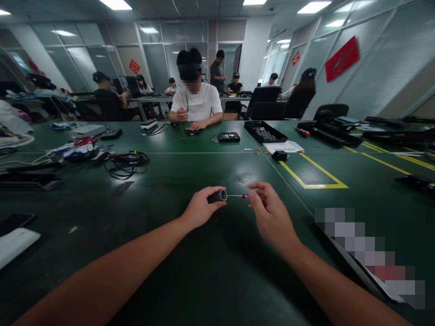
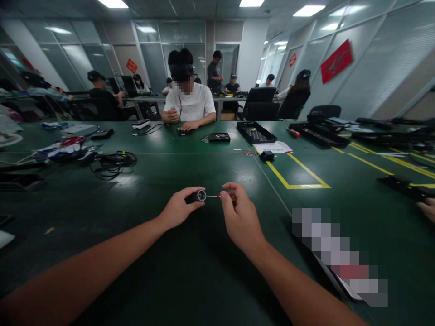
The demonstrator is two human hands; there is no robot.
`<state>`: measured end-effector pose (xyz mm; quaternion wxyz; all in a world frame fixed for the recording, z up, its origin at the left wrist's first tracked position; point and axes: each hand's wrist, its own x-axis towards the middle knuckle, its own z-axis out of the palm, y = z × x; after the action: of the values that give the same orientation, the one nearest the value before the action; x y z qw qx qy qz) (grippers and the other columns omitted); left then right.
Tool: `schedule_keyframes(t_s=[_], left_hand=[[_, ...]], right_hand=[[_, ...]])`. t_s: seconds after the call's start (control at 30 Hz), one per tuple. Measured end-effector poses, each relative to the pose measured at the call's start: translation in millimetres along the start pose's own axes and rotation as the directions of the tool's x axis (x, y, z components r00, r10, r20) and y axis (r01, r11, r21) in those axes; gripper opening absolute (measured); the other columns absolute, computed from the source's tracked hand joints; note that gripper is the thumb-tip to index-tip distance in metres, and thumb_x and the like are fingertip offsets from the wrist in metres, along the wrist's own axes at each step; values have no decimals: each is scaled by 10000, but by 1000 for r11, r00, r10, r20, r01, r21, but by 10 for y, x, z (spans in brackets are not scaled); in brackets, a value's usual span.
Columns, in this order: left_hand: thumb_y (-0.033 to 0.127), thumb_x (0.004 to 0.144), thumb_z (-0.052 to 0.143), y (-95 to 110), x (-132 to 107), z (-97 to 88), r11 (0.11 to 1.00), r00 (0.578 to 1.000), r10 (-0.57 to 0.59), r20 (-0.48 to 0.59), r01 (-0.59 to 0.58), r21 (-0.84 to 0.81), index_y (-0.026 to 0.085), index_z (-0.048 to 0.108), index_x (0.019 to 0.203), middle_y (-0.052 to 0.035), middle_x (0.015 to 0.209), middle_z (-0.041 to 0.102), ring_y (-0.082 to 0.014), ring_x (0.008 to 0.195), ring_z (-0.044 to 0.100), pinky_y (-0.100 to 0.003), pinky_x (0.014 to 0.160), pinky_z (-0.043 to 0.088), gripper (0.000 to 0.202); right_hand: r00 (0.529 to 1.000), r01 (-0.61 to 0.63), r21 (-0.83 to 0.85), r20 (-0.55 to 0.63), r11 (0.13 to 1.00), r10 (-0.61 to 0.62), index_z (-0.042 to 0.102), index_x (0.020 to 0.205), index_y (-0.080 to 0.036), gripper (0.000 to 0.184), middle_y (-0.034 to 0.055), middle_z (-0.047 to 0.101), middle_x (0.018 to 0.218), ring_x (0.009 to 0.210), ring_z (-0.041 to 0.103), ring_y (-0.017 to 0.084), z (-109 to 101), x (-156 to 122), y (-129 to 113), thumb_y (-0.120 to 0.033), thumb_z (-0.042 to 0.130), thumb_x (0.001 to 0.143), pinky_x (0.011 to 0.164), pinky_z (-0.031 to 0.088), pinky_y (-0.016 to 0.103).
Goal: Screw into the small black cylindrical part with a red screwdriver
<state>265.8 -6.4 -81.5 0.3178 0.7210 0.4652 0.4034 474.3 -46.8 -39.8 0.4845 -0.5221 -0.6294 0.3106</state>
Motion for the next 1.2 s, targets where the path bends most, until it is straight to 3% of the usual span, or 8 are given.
schedule_keyframes(t_s=[0.17,0.3,0.5,0.63,0.8,0.93,1.03,1.2], left_hand=[[204,839,766,6,-2,-4,1000,1000,3,11,-3,1,248,706,1241,-47,1165,724,-229,1101,652,-398,1014,466,409],[218,848,758,12,-5,-7,1000,1000,3,19,-3,8,248,701,1249,-50,1164,720,-233,1101,648,-407,1016,464,407],[211,847,754,35,-5,-17,1000,1000,-27,8,27,7,248,700,1251,-56,1192,718,-243,1125,646,-421,1032,467,409],[204,840,764,26,-3,-12,1000,1000,-15,19,15,8,248,703,1249,-56,1192,719,-240,1132,646,-415,1040,463,416],[200,836,769,-4,1,-1,1000,1000,-6,11,6,-1,244,707,1241,-53,1173,720,-230,1112,649,-400,1030,462,412],[201,838,767,-10,5,-3,1000,1000,-2,12,2,-12,246,704,1246,-52,1192,717,-231,1123,645,-401,1032,458,415],[208,838,768,-7,4,-7,1000,1000,-5,13,5,-6,247,706,1242,-51,1178,720,-233,1112,648,-403,1025,463,411],[201,837,766,-14,3,-5,1000,1000,-8,3,8,5,247,704,1243,-52,1187,719,-231,1116,649,-404,1033,462,413]], right_hand=[[1000,-5,-23,-19,1000,4,595,1068,-232,240,21,657,828,754,619,211,-11,8,-4,-438,523,969,672,455,344],[1000,9,-105,13,994,-8,655,905,-227,390,30,649,744,691,603,210,-31,14,-50,-525,432,1020,634,426,348],[1000,6,-43,-28,999,-8,587,1152,-222,286,68,714,921,770,654,232,-6,14,7,-442,549,974,665,476,358],[999,10,-60,-35,998,-12,597,1099,-225,271,44,691,874,758,643,225,-9,20,-14,-454,582,955,670,473,351],[1000,18,-108,5,994,-17,666,942,-223,394,36,670,780,713,619,218,-21,18,-52,-549,455,1010,656,449,354],[999,25,-42,-37,999,-27,620,1102,-222,289,60,701,914,815,648,236,-3,8,-5,-465,523,980,710,486,363],[999,6,-25,-35,1000,-7,602,1094,-229,255,45,685,900,784,637,222,-7,8,1,-443,535,972,687,483,350],[1000,8,-122,19,992,-6,669,928,-235,420,18,628,723,666,595,207,-34,15,-38,-545,404,1026,629,446,347]])
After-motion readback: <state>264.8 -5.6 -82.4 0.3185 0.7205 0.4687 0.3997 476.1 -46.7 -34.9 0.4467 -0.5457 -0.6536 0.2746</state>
